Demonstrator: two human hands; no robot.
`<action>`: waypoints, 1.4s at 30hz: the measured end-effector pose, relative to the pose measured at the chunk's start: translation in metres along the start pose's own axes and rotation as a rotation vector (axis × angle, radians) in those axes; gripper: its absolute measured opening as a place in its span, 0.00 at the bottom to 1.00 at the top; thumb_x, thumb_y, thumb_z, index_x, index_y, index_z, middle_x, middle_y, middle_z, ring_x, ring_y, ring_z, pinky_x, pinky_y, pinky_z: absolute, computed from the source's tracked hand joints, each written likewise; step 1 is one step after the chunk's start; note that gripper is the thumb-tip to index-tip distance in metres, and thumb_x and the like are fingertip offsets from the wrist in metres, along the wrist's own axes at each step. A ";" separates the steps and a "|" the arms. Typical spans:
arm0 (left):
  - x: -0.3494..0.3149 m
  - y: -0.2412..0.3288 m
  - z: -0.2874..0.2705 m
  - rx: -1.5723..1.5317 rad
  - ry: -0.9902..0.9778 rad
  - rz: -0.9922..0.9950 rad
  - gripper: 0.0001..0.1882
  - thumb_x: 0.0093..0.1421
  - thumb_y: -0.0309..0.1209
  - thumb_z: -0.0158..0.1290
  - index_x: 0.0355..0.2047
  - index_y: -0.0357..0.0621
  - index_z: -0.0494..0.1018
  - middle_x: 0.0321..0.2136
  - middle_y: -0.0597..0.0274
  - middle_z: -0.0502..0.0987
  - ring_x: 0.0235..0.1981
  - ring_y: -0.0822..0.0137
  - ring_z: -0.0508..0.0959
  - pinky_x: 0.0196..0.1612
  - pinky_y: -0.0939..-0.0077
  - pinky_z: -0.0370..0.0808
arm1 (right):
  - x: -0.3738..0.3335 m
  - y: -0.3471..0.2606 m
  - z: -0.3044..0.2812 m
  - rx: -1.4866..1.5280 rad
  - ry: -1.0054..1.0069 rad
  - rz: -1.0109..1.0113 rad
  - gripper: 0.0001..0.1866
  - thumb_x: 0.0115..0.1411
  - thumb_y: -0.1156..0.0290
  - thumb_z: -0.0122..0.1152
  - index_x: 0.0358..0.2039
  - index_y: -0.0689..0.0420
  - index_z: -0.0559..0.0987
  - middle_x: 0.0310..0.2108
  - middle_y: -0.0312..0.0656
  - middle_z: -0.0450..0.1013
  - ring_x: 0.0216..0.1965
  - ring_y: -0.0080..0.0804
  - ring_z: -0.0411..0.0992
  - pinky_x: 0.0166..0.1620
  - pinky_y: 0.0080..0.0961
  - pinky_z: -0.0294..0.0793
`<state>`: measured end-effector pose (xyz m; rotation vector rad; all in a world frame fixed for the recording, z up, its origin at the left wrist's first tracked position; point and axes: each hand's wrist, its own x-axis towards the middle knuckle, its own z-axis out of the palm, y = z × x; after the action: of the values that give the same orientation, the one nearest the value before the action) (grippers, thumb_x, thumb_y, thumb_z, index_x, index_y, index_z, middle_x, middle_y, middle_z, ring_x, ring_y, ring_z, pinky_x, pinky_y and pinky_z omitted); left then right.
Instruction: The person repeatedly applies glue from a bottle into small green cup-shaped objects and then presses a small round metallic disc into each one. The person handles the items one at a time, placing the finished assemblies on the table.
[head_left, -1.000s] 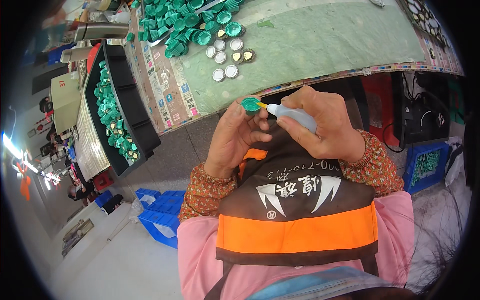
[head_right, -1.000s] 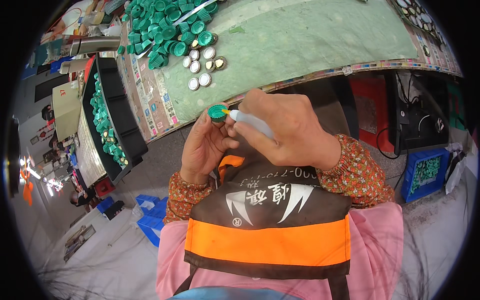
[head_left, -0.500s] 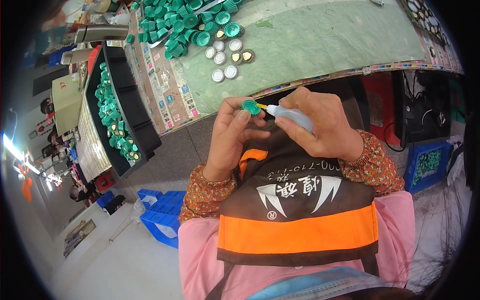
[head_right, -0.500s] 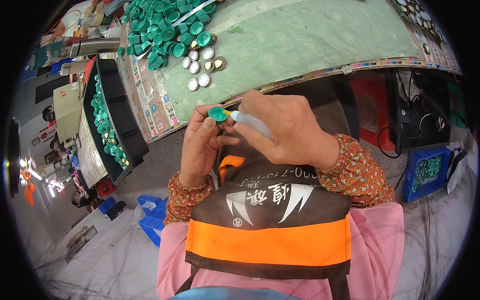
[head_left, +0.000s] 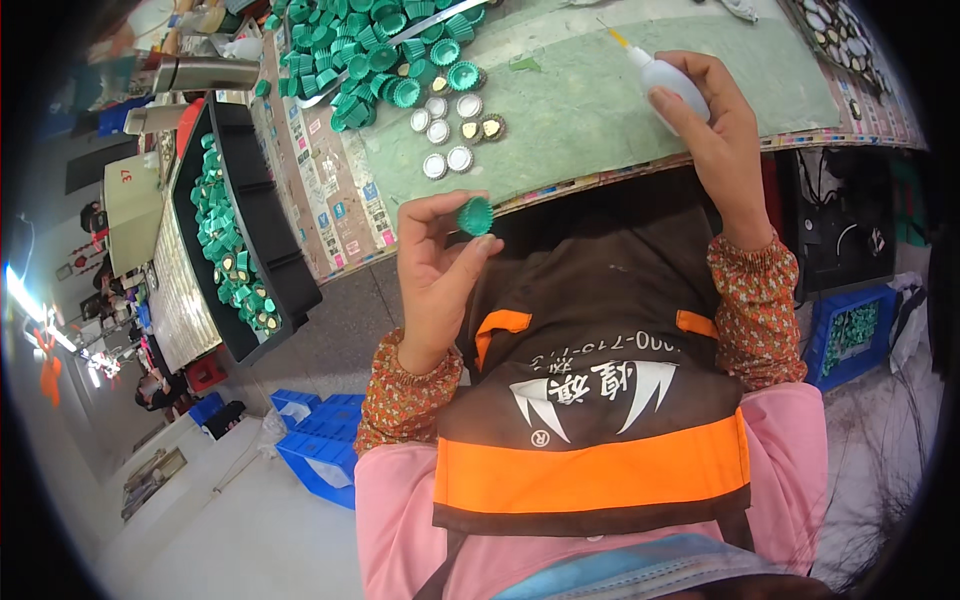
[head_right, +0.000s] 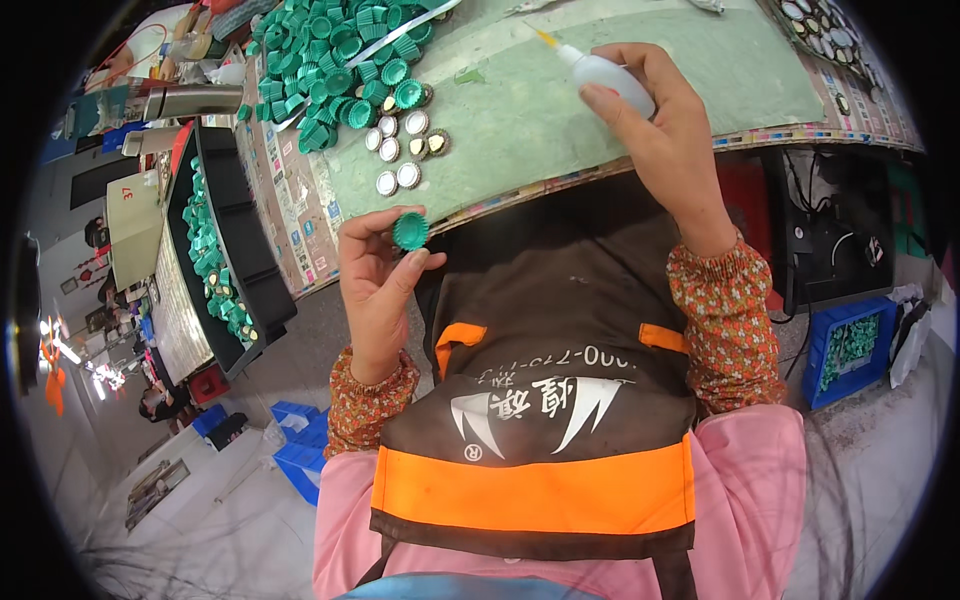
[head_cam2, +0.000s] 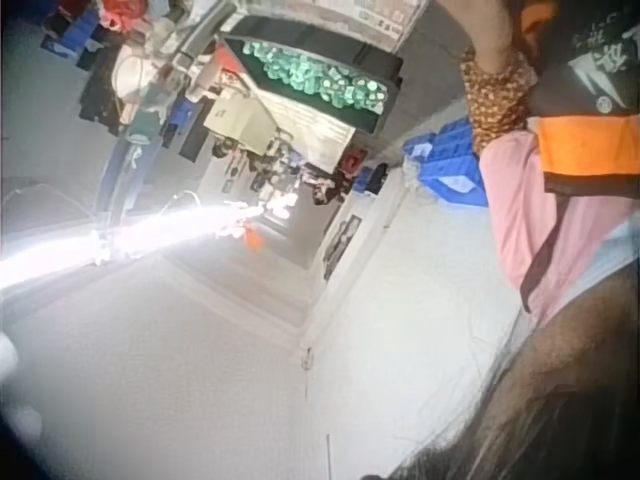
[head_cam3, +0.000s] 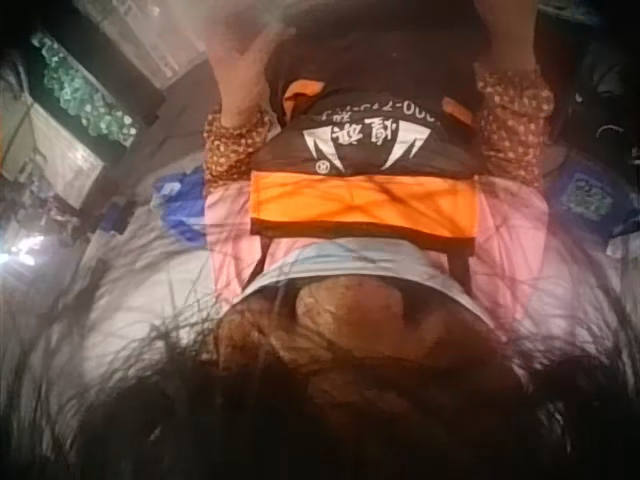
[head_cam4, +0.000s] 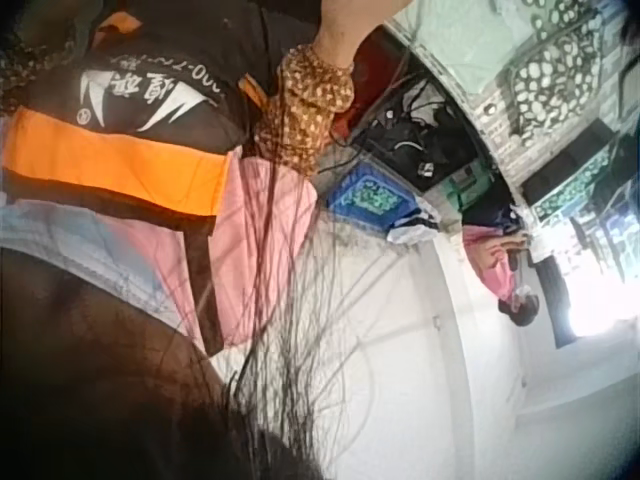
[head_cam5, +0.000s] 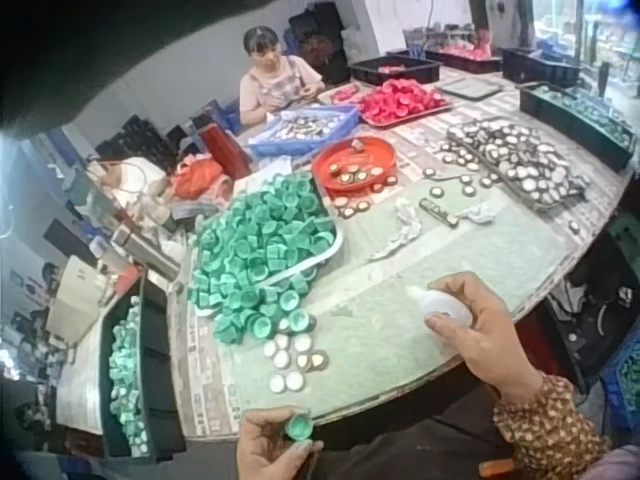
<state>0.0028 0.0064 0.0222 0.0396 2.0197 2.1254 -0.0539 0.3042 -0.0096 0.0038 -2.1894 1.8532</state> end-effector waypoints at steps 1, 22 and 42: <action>0.001 0.002 0.000 0.013 0.010 0.043 0.22 0.62 0.16 0.54 0.54 0.42 0.64 0.54 0.52 0.71 0.50 0.68 0.75 0.48 0.68 0.83 | 0.006 0.006 -0.002 -0.057 0.029 -0.029 0.16 0.64 0.66 0.64 0.49 0.59 0.76 0.40 0.35 0.75 0.41 0.21 0.71 0.44 0.22 0.71; 0.012 0.006 -0.034 -0.233 0.110 0.061 0.22 0.72 0.32 0.45 0.63 0.38 0.60 0.53 0.48 0.73 0.48 0.65 0.77 0.44 0.68 0.85 | 0.058 -0.012 0.028 -0.836 0.054 -0.482 0.15 0.59 0.69 0.61 0.47 0.56 0.76 0.41 0.47 0.71 0.44 0.48 0.67 0.49 0.44 0.64; 0.003 -0.005 -0.032 -0.269 0.097 -0.054 0.21 0.70 0.31 0.48 0.61 0.38 0.62 0.51 0.50 0.75 0.44 0.70 0.78 0.44 0.72 0.84 | 0.053 0.010 0.139 -0.746 -0.328 -0.829 0.10 0.51 0.74 0.61 0.37 0.54 0.81 0.40 0.36 0.72 0.46 0.35 0.69 0.43 0.34 0.69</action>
<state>-0.0051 -0.0245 0.0150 -0.1604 1.7434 2.3851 -0.1346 0.1805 -0.0279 0.9495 -2.3941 0.5856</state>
